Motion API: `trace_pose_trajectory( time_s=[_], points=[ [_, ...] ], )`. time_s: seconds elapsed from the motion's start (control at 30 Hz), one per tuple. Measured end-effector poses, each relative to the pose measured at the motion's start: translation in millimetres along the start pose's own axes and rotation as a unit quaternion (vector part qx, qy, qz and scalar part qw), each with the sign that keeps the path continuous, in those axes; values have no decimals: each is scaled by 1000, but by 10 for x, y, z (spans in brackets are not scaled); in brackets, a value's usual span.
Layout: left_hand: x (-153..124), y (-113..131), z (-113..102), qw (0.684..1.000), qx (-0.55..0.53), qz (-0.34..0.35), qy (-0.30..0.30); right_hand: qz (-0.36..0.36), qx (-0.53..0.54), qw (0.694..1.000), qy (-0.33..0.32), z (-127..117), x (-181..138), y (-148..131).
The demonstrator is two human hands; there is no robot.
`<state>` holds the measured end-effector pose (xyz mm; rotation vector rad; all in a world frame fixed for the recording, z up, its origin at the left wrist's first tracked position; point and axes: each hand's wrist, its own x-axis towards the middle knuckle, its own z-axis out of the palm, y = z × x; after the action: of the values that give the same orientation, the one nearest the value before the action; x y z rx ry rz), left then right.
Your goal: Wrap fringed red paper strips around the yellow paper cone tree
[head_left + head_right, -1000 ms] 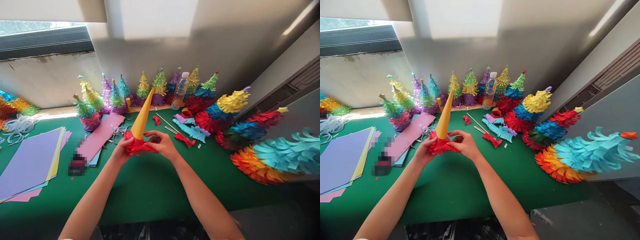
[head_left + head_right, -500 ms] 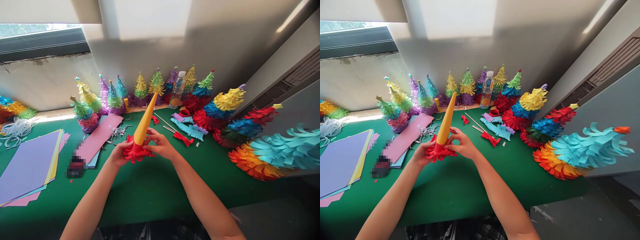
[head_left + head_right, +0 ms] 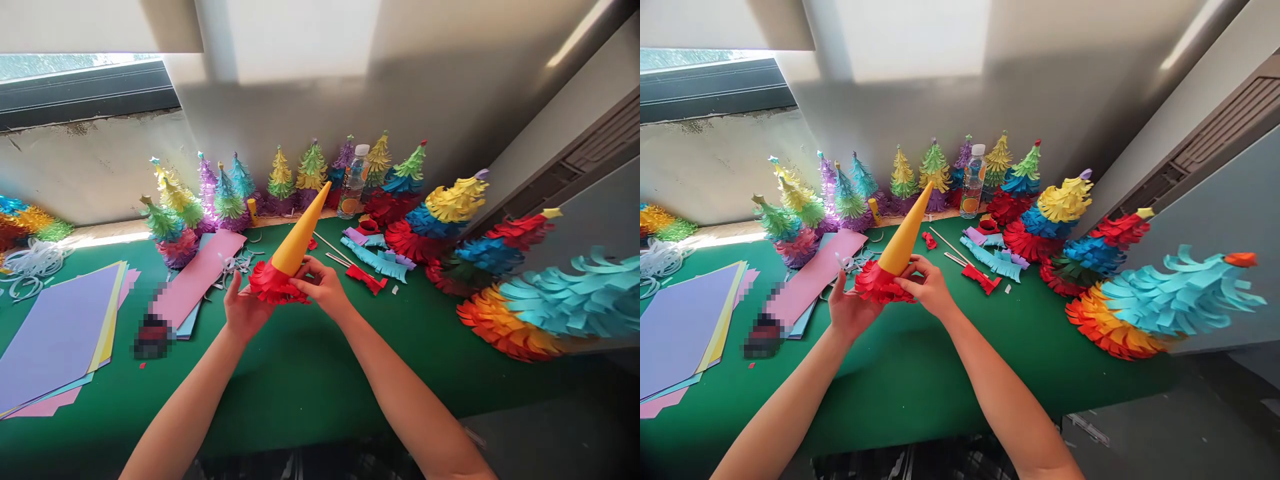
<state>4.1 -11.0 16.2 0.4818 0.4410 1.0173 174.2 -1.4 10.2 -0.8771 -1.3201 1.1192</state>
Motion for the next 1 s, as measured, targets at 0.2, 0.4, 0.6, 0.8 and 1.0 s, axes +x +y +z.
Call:
trace_pose_trajectory(
  time_s=[0.2, 0.4, 0.6, 0.8, 1.0],
  points=[
    [6, -208, 92, 989, 85, 113, 45, 1, -53, 999, 14, 48, -30, -21],
    [23, -199, 130, 981, 121, 119, 96, 2, -129, 992, -5, 69, -62, -32],
    [36, -164, 96, 982, 113, 97, 114, 24, -107, 993, -40, 66, -85, -31],
    [80, -156, 79, 975, 112, 110, 157, 26, -78, 996, -30, 43, -89, -29],
    [85, -144, 80, 971, 110, 112, 179, 51, -44, 998, -11, 51, -74, -45]
  ],
)
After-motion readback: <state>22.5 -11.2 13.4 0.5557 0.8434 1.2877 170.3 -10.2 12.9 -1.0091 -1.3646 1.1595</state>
